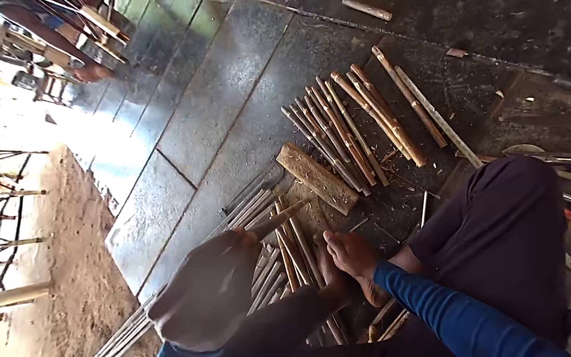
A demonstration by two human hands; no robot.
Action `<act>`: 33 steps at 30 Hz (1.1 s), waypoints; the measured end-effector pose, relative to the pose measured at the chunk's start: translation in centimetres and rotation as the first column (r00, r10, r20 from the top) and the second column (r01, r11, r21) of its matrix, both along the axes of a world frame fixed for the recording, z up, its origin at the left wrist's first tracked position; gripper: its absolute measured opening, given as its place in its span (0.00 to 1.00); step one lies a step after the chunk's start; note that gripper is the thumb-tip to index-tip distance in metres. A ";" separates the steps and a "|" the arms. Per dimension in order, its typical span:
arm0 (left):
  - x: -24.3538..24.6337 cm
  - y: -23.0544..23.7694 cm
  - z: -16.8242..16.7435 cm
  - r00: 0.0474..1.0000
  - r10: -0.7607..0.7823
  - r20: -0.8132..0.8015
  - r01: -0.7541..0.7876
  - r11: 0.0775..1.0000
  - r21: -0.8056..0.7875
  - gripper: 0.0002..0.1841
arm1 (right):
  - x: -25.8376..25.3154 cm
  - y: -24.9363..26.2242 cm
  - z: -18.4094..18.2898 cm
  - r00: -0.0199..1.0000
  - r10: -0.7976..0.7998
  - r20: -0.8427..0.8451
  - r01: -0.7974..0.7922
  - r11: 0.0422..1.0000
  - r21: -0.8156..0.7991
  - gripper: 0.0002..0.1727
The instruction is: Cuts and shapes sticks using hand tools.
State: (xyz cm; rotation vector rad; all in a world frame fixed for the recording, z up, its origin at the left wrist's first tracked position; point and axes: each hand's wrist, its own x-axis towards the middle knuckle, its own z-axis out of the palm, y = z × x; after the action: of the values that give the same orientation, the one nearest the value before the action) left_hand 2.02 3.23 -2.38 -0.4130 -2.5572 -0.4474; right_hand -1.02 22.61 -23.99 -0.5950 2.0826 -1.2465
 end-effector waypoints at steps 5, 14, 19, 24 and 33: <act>1.1 -0.7 -0.7 1.000 0.019 0.000 -0.019 1.000 0.013 0.05 | 0.8 -0.3 -0.5 1.000 -0.005 -0.027 0.004 0.998 -0.062 0.41; 0.6 -1.5 -0.5 0.998 0.036 0.049 -0.040 0.996 0.082 0.09 | -0.4 -0.1 0.5 1.000 -0.012 -0.004 0.012 0.998 -0.060 0.40; 0.8 -1.1 -0.7 0.996 0.059 0.060 -0.064 0.994 0.083 0.09 | 0.0 -0.5 -1.3 0.999 -0.008 0.048 0.006 0.999 0.043 0.43; 1.1 -1.3 -1.1 0.997 0.058 0.050 -0.059 0.998 0.031 0.11 | 0.2 -0.4 -0.9 0.999 0.013 0.046 -0.017 0.996 0.092 0.43; -0.1 -0.2 -0.5 0.983 0.131 0.128 -0.147 0.982 0.119 0.13 | -0.9 -0.7 -0.9 0.996 -0.010 0.089 -0.004 0.988 0.157 0.42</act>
State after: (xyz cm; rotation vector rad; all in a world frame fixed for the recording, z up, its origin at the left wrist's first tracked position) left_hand 1.93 3.06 -2.88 -0.1637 -2.6330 -0.5958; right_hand -1.91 21.96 -24.93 -0.4557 2.0835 -1.0779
